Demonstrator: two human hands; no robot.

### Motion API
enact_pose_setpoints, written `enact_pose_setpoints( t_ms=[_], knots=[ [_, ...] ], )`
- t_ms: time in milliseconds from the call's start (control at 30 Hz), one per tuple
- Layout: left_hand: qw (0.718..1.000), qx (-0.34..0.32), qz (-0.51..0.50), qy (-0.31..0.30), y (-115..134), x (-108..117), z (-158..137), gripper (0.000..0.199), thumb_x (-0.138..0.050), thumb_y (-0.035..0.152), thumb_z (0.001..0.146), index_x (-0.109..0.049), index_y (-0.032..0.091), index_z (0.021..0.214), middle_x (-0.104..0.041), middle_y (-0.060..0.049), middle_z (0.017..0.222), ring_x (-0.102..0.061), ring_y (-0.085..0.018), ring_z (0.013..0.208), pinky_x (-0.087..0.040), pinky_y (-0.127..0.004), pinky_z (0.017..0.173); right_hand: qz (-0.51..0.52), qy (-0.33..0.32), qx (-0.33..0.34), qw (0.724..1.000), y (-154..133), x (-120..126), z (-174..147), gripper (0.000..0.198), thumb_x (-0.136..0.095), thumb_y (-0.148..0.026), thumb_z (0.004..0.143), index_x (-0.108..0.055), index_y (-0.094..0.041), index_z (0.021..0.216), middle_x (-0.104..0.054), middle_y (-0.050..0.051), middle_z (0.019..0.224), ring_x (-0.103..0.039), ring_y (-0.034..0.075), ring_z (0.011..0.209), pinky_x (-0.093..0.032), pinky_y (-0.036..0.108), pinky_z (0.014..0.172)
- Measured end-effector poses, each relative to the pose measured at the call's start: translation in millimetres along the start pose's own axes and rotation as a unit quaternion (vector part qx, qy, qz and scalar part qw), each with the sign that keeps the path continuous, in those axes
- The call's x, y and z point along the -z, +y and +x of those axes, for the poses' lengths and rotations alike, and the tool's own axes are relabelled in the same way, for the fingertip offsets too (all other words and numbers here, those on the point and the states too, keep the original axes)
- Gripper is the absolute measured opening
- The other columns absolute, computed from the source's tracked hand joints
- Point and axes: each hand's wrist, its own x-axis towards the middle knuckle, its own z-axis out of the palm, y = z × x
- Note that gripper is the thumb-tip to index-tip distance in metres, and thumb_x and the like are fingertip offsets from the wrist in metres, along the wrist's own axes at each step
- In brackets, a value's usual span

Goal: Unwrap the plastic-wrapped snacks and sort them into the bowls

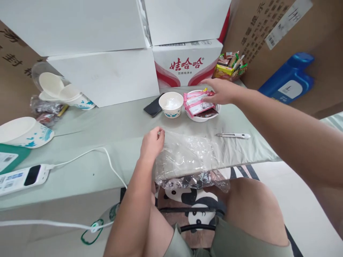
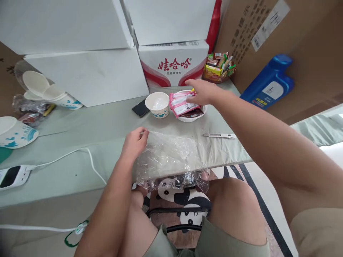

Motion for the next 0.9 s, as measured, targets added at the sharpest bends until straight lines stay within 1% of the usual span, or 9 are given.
enact_pose_setpoints(
  t_ms=[133, 233, 333, 467, 633, 733, 833, 867, 900],
  knots=[
    [1.0, 0.007, -0.008, -0.003, -1.7, 3.6, -1.4, 0.023, -0.047, 0.035, 0.094, -0.065, 0.025, 0.086, -0.059, 0.001, 0.056, -0.054, -0.018, 0.056, -0.033, -0.029, 0.06, -0.011, 0.002, 0.01, 1.0, -24.2, -23.4, -18.9, 0.057, -0.052, -0.046, 0.093, -0.055, -0.026, 0.145, -0.054, 0.013, 0.152, -0.05, 0.039, 0.137, -0.041, 0.063, 0.107],
    [1.0, 0.017, -0.011, -0.006, -2.0, 4.2, -2.5, 0.023, -0.046, 0.035, 0.094, -0.065, 0.024, 0.087, -0.06, 0.001, 0.056, -0.054, -0.018, 0.056, -0.034, -0.029, 0.06, -0.009, 0.025, -0.01, 1.0, -30.1, -37.1, -29.0, 0.055, -0.048, -0.042, 0.093, -0.055, -0.022, 0.143, -0.056, 0.016, 0.149, -0.051, 0.04, 0.135, -0.042, 0.062, 0.105],
    [1.0, 0.019, -0.014, -0.014, -1.6, 3.2, -3.1, 0.023, -0.046, 0.035, 0.094, -0.065, 0.024, 0.087, -0.06, 0.001, 0.057, -0.054, -0.018, 0.056, -0.034, -0.029, 0.06, 0.006, 0.068, -0.033, 0.997, -17.8, -41.9, -28.0, 0.054, -0.056, -0.039, 0.086, -0.058, -0.016, 0.136, -0.061, 0.02, 0.137, -0.056, 0.039, 0.127, -0.045, 0.057, 0.102],
    [0.999, 0.031, -0.01, -0.017, -0.5, 0.8, -1.3, 0.022, -0.046, 0.036, 0.093, -0.064, 0.024, 0.087, -0.061, 0.001, 0.057, -0.053, -0.018, 0.056, -0.034, -0.029, 0.06, 0.022, 0.069, -0.079, 0.994, 6.9, -43.1, -20.7, 0.052, -0.067, -0.041, 0.08, -0.061, -0.019, 0.127, -0.064, 0.019, 0.129, -0.06, 0.038, 0.116, -0.049, 0.057, 0.095],
    [0.999, 0.035, -0.008, -0.029, 3.1, -2.9, 2.2, 0.024, -0.046, 0.04, 0.093, -0.064, 0.024, 0.087, -0.058, 0.002, 0.055, -0.053, -0.017, 0.054, -0.034, -0.028, 0.058, 0.041, 0.075, -0.073, 0.994, 13.6, -38.0, -21.6, 0.054, -0.068, -0.039, 0.081, -0.059, -0.021, 0.131, -0.062, 0.017, 0.136, -0.057, 0.039, 0.126, -0.047, 0.061, 0.101],
    [0.998, 0.041, -0.015, -0.034, 7.1, -2.7, 2.2, 0.024, -0.046, 0.04, 0.093, -0.064, 0.024, 0.088, -0.058, 0.003, 0.052, -0.054, -0.017, 0.053, -0.036, -0.028, 0.059, 0.072, 0.174, -0.079, 0.979, -4.3, -26.8, -47.9, 0.041, -0.061, -0.035, 0.088, -0.059, -0.025, 0.128, -0.061, 0.014, 0.139, -0.054, 0.036, 0.131, -0.041, 0.062, 0.109],
    [0.998, 0.043, -0.03, -0.038, 10.2, -0.7, 1.4, 0.024, -0.048, 0.04, 0.093, -0.064, 0.024, 0.09, -0.06, 0.004, 0.05, -0.056, -0.016, 0.052, -0.038, -0.027, 0.059, 0.155, 0.299, -0.094, 0.937, -37.7, -30.1, -97.7, 0.029, -0.052, -0.036, 0.095, -0.058, -0.026, 0.121, -0.067, 0.013, 0.126, -0.06, 0.031, 0.123, -0.045, 0.055, 0.107],
    [0.998, 0.035, -0.04, -0.04, 10.4, 0.0, 1.0, 0.023, -0.048, 0.04, 0.093, -0.064, 0.023, 0.09, -0.06, 0.004, 0.05, -0.056, -0.016, 0.052, -0.038, -0.026, 0.058, 0.19, 0.302, -0.088, 0.93, -50.3, -37.5, -116.0, 0.028, -0.053, -0.037, 0.095, -0.058, -0.026, 0.12, -0.069, 0.012, 0.119, -0.065, 0.03, 0.115, -0.049, 0.053, 0.103],
    [0.997, 0.023, -0.053, -0.042, 10.2, 0.7, 0.6, 0.024, -0.049, 0.041, 0.092, -0.064, 0.023, 0.091, -0.06, 0.004, 0.049, -0.055, -0.016, 0.051, -0.038, -0.026, 0.056, 0.223, 0.265, -0.08, 0.935, -62.3, -48.0, -133.2, 0.031, -0.053, -0.039, 0.095, -0.057, -0.025, 0.122, -0.069, 0.012, 0.12, -0.066, 0.029, 0.114, -0.051, 0.052, 0.101]
  ],
)
